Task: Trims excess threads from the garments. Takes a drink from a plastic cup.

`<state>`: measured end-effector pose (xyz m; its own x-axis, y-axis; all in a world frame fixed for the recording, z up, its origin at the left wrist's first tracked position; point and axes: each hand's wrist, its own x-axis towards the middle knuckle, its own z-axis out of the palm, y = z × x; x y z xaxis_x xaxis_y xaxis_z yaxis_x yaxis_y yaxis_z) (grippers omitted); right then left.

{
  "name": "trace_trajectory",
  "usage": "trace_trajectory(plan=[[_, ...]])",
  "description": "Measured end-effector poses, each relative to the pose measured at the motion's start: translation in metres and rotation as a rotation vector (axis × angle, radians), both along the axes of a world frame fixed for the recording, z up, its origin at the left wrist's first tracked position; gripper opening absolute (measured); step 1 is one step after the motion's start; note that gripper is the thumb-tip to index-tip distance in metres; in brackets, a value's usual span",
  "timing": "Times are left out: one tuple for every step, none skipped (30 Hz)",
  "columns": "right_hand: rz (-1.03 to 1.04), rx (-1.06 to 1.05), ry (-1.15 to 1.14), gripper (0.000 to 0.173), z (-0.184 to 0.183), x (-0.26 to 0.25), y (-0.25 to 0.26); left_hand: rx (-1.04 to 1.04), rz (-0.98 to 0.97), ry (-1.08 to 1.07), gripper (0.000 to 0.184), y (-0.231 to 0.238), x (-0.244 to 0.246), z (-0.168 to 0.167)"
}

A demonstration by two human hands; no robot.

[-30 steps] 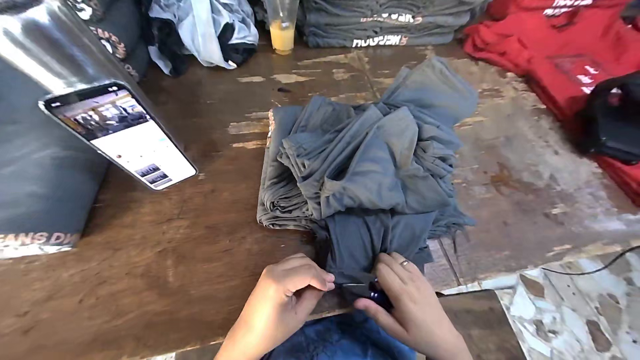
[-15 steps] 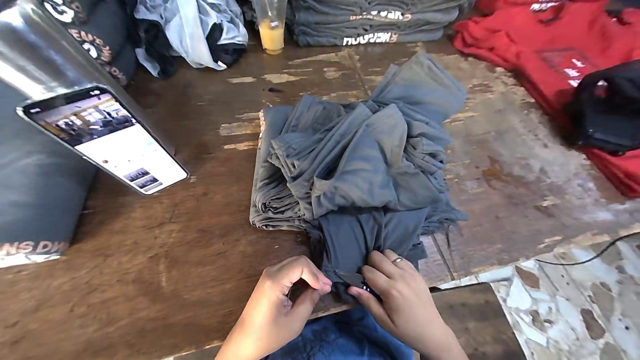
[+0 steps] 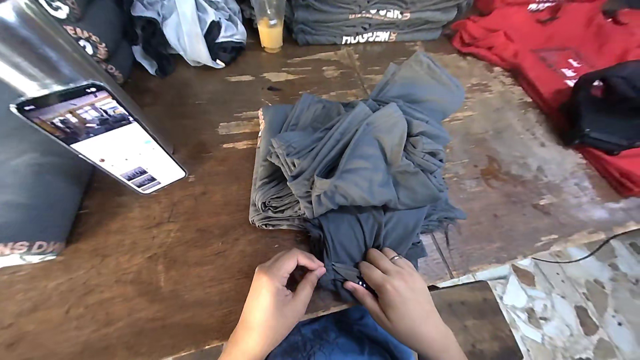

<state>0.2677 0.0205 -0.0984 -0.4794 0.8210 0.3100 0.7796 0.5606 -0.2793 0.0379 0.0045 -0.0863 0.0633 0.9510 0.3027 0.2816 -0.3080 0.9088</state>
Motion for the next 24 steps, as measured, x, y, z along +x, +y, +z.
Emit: trace_trajectory(plan=[[-0.003, -0.002, -0.007, 0.06, 0.001, -0.001, 0.0, 0.032, -0.004, 0.053, 0.005, 0.0, 0.001, -0.001], [-0.006, -0.002, -0.015, 0.06, 0.001, -0.001, 0.0, 0.062, -0.011, 0.117, 0.005, 0.0, 0.001, -0.002], [-0.01, -0.003, -0.021, 0.06, 0.002, -0.002, 0.0, 0.085, -0.023, 0.184, 0.005, 0.0, 0.002, -0.003], [-0.013, -0.002, -0.028, 0.06, 0.002, -0.003, 0.0, 0.097, -0.04, 0.232, 0.006, 0.0, 0.002, -0.004], [-0.017, -0.003, -0.031, 0.06, 0.002, -0.004, 0.0, 0.097, -0.064, 0.256, 0.005, -0.001, 0.003, -0.004], [-0.02, -0.006, -0.035, 0.059, 0.002, -0.004, 0.0, 0.091, -0.09, 0.247, 0.005, -0.002, 0.003, -0.004], [-0.022, -0.008, -0.037, 0.059, 0.002, -0.004, 0.0, 0.085, -0.116, 0.21, 0.004, -0.002, 0.003, -0.004], [-0.02, -0.012, -0.033, 0.059, 0.003, -0.004, -0.001, 0.081, -0.148, 0.155, 0.003, -0.002, 0.003, -0.004], [-0.014, -0.019, -0.016, 0.058, 0.002, -0.004, 0.0, 0.075, -0.191, 0.082, 0.003, -0.003, 0.0, -0.002], [-0.001, -0.034, 0.026, 0.057, 0.002, -0.001, 0.001, 0.063, -0.256, 0.006, 0.003, -0.003, -0.004, 0.001], [0.017, -0.063, 0.108, 0.056, 0.002, 0.003, 0.002, 0.041, -0.353, -0.059, 0.004, -0.004, -0.01, 0.007], [0.033, -0.107, 0.221, 0.053, 0.002, 0.009, 0.003, 0.002, -0.482, -0.096, 0.009, -0.007, -0.018, 0.015], [0.044, -0.16, 0.345, 0.048, 0.003, 0.018, 0.005, -0.045, -0.632, -0.089, 0.016, -0.009, -0.027, 0.023], [0.042, -0.199, 0.448, 0.043, 0.003, 0.027, 0.007, -0.096, -0.781, -0.042, 0.025, -0.011, -0.034, 0.03], [0.034, -0.218, 0.506, 0.038, 0.003, 0.037, 0.009, -0.132, -0.906, 0.04, 0.031, -0.013, -0.038, 0.034], [0.025, -0.223, 0.534, 0.031, 0.002, 0.044, 0.012, -0.137, -0.973, 0.13, 0.033, -0.015, -0.041, 0.037], [0.017, -0.216, 0.541, 0.021, 0.001, 0.049, 0.015, -0.132, -0.975, 0.2, 0.034, -0.016, -0.042, 0.039], [0.018, -0.218, 0.54, 0.015, 0.0, 0.052, 0.018, -0.116, -0.933, 0.24, 0.034, -0.016, -0.041, 0.041], [0.022, -0.229, 0.533, 0.014, 0.001, 0.054, 0.019, -0.091, -0.856, 0.25, 0.03, -0.014, -0.038, 0.042], [0.015, -0.246, 0.518, 0.014, 0.004, 0.054, 0.019, -0.06, -0.756, 0.24, 0.026, -0.013, -0.035, 0.042], [-0.004, -0.265, 0.511, 0.015, 0.009, 0.051, 0.018, -0.036, -0.637, 0.213, 0.021, -0.011, -0.029, 0.044], [-0.02, -0.277, 0.499, 0.015, 0.012, 0.05, 0.018, -0.019, -0.502, 0.194, 0.018, -0.01, -0.022, 0.046], [-0.032, -0.281, 0.499, 0.015, 0.013, 0.048, 0.017, -0.009, -0.391, 0.203, 0.019, -0.008, -0.015, 0.048], [-0.034, -0.274, 0.516, 0.015, 0.012, 0.047, 0.017, 0.006, -0.29, 0.227, 0.02, -0.007, -0.008, 0.046]])
